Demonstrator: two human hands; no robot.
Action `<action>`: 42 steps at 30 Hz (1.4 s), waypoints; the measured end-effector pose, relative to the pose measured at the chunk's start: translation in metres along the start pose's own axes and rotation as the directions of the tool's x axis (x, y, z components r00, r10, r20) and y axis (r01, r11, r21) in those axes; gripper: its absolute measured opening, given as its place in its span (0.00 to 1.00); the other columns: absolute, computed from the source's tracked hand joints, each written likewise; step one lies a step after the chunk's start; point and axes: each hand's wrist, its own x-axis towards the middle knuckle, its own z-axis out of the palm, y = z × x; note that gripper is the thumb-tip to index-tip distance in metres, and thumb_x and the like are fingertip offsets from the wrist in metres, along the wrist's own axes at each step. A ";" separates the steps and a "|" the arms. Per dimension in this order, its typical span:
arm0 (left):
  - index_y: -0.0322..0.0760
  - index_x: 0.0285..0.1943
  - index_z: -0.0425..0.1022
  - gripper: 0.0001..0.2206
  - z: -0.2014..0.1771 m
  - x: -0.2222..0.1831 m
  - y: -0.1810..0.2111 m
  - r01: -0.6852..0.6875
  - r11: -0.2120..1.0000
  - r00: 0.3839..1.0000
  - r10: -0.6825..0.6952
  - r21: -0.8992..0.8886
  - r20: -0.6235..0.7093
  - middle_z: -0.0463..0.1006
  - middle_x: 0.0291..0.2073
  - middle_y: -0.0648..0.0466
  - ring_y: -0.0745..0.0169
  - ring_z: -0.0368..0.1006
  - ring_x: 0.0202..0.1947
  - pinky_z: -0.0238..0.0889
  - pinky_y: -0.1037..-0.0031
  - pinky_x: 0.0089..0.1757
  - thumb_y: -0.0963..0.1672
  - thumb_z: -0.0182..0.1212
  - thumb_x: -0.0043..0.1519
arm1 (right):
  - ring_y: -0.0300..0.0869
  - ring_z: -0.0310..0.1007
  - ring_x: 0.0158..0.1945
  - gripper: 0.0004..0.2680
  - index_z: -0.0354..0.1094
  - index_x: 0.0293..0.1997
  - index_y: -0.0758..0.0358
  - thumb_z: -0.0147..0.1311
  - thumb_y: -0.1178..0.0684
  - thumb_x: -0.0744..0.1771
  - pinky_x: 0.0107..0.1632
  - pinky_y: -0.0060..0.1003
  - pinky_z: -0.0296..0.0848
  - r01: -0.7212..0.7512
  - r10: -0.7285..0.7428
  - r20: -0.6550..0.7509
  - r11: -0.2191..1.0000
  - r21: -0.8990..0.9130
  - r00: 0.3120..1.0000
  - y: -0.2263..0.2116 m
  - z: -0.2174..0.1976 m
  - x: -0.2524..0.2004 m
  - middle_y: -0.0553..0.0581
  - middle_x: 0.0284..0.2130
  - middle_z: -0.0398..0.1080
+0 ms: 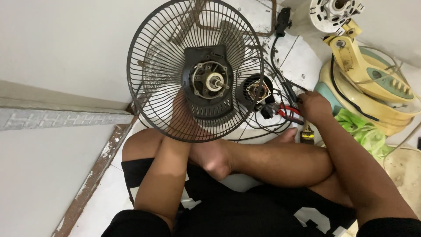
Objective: The person disassembles the electric fan and uses a brush to clean its parts.
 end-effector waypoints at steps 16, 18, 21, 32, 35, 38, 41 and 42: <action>0.25 0.65 0.72 0.17 0.010 -0.004 0.000 -0.034 0.999 0.996 0.031 0.037 0.084 0.78 0.57 0.43 0.53 0.76 0.55 0.72 0.67 0.54 0.45 0.50 0.75 | 0.57 0.79 0.41 0.12 0.80 0.43 0.57 0.61 0.41 0.65 0.47 0.49 0.75 -0.117 0.087 0.149 0.971 0.207 0.985 0.015 0.006 0.001 0.62 0.38 0.78; 0.25 0.65 0.72 0.17 0.010 -0.004 0.000 -0.031 0.999 0.996 0.028 0.042 0.082 0.78 0.57 0.43 0.53 0.76 0.55 0.72 0.67 0.54 0.45 0.50 0.75 | 0.57 0.78 0.41 0.13 0.80 0.43 0.58 0.60 0.40 0.66 0.47 0.49 0.75 -0.095 0.066 0.144 0.975 0.201 0.987 0.018 0.014 0.004 0.63 0.37 0.78; 0.25 0.64 0.72 0.17 0.020 -0.005 0.000 -0.011 1.000 0.998 0.009 0.027 0.068 0.79 0.56 0.43 0.53 0.76 0.55 0.72 0.67 0.54 0.46 0.50 0.75 | 0.57 0.78 0.41 0.14 0.80 0.44 0.58 0.60 0.39 0.65 0.47 0.49 0.75 -0.104 0.062 0.177 0.967 0.234 0.982 0.020 0.019 0.007 0.63 0.36 0.79; 0.26 0.64 0.72 0.18 0.021 -0.005 0.000 0.032 0.999 0.998 -0.033 0.021 0.048 0.78 0.56 0.43 0.53 0.75 0.54 0.72 0.67 0.54 0.46 0.49 0.73 | 0.51 0.78 0.39 0.13 0.78 0.47 0.62 0.63 0.45 0.64 0.46 0.44 0.74 -0.296 0.186 0.268 0.834 0.466 0.945 0.018 -0.020 -0.005 0.62 0.39 0.78; 0.26 0.63 0.72 0.17 -0.013 0.007 0.000 -0.031 0.997 0.998 0.034 0.077 -0.048 0.78 0.55 0.43 0.53 0.76 0.53 0.72 0.67 0.53 0.46 0.49 0.73 | 0.42 0.72 0.35 0.09 0.72 0.47 0.63 0.61 0.54 0.65 0.35 0.43 0.70 -0.379 0.252 0.284 0.567 0.731 0.925 0.002 -0.063 -0.030 0.57 0.36 0.76; 0.26 0.63 0.72 0.17 -0.010 0.007 0.001 -0.028 0.997 0.998 0.032 0.077 -0.052 0.78 0.55 0.43 0.53 0.76 0.53 0.73 0.67 0.52 0.46 0.49 0.73 | 0.34 0.72 0.39 0.07 0.70 0.46 0.66 0.61 0.60 0.66 0.43 0.31 0.72 -0.006 0.182 -0.134 0.612 0.791 0.974 -0.011 -0.085 -0.054 0.53 0.37 0.74; 0.26 0.63 0.72 0.17 -0.003 0.009 -0.002 -0.011 0.997 0.998 0.015 0.075 -0.055 0.78 0.55 0.43 0.53 0.76 0.52 0.73 0.67 0.52 0.46 0.50 0.73 | 0.33 0.71 0.42 0.08 0.68 0.50 0.66 0.62 0.63 0.67 0.44 0.29 0.71 0.121 0.313 -0.238 0.350 0.929 0.920 -0.047 -0.123 -0.080 0.51 0.41 0.73; 0.25 0.63 0.72 0.17 -0.002 0.008 -0.003 -0.004 0.997 0.998 0.009 0.074 -0.062 0.78 0.54 0.43 0.53 0.76 0.52 0.73 0.67 0.52 0.46 0.50 0.73 | 0.33 0.71 0.43 0.09 0.67 0.50 0.66 0.61 0.65 0.67 0.46 0.28 0.71 0.218 0.297 -0.308 0.302 0.928 0.904 -0.061 -0.133 -0.088 0.52 0.42 0.72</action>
